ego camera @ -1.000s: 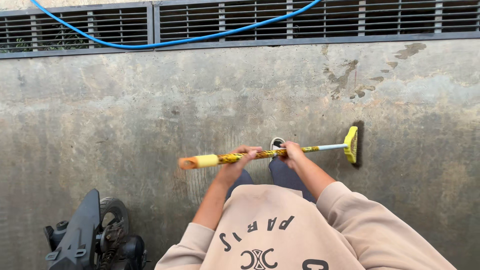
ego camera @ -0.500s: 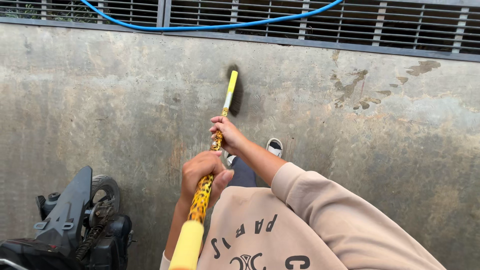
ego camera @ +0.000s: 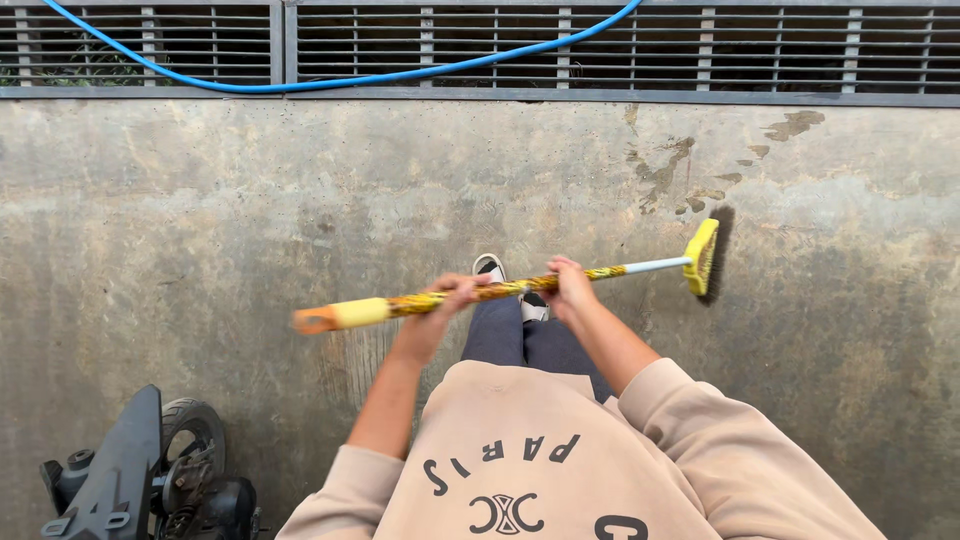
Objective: The person sweeps a concrete floor using a broom, moving dirt and debris around parked scooters and towards a metal drainage grate.
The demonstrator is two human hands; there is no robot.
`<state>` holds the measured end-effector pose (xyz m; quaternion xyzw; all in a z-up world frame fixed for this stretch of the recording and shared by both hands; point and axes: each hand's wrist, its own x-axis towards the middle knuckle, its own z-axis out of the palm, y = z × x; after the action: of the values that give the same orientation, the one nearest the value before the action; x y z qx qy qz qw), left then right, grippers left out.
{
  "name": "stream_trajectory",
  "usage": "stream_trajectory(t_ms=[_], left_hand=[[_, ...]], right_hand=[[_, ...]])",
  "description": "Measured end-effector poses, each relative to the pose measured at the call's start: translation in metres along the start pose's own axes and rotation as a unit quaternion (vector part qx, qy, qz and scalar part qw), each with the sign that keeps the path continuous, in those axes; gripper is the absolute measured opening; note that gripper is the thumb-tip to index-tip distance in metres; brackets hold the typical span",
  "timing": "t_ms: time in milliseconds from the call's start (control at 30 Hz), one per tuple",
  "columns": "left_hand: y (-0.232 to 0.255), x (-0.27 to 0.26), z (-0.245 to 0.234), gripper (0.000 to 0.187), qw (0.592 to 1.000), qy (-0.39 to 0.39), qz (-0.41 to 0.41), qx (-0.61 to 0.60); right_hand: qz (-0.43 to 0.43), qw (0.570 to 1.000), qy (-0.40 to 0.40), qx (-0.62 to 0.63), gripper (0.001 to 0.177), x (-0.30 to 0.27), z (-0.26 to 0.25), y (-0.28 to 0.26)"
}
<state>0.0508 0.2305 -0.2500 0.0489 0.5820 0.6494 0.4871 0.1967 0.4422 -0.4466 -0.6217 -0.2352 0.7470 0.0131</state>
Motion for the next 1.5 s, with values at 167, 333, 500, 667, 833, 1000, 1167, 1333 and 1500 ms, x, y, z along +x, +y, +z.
stream_trajectory(t_ms=[167, 333, 500, 667, 833, 1000, 1167, 1333, 1500], left_hand=[[-0.043, 0.030, 0.048, 0.015, 0.997, -0.073, -0.009, -0.022], [0.093, 0.000, -0.002, 0.036, 0.946, 0.007, 0.240, 0.217], [0.198, -0.040, 0.013, 0.047, 0.895, 0.036, 0.312, 0.317], [0.249, -0.090, 0.001, 0.055, 0.884, 0.013, 0.383, 0.269], [0.218, -0.034, -0.039, 0.049, 0.936, -0.015, 0.336, 0.107], [0.065, 0.127, 0.035, 0.028, 0.992, -0.062, 0.111, -0.026], [-0.021, 0.171, 0.149, 0.015, 0.994, -0.062, -0.001, -0.092], [0.082, 0.148, 0.137, 0.021, 0.985, 0.051, 0.155, 0.060], [0.203, 0.086, 0.143, 0.039, 0.908, 0.112, 0.337, 0.222]], right_hand=[[0.003, 0.985, 0.090, -0.148, 0.026, 0.046, -0.036, -0.011], [0.002, 0.986, -0.132, -0.103, 0.027, 0.034, 0.109, 0.009], [0.017, 0.955, -0.295, -0.020, 0.024, -0.053, 0.252, -0.006], [0.048, 0.944, -0.324, 0.037, 0.029, -0.181, 0.260, -0.050], [0.009, 0.973, -0.228, 0.039, 0.031, -0.148, 0.195, -0.083], [-0.048, 0.998, -0.004, 0.037, 0.039, 0.043, 0.031, -0.126], [-0.016, 0.984, 0.117, -0.130, 0.038, 0.116, -0.075, -0.173], [-0.003, 0.981, -0.160, -0.112, 0.036, 0.112, 0.027, -0.165], [0.075, 0.947, -0.289, -0.118, 0.031, -0.024, 0.150, -0.186]])
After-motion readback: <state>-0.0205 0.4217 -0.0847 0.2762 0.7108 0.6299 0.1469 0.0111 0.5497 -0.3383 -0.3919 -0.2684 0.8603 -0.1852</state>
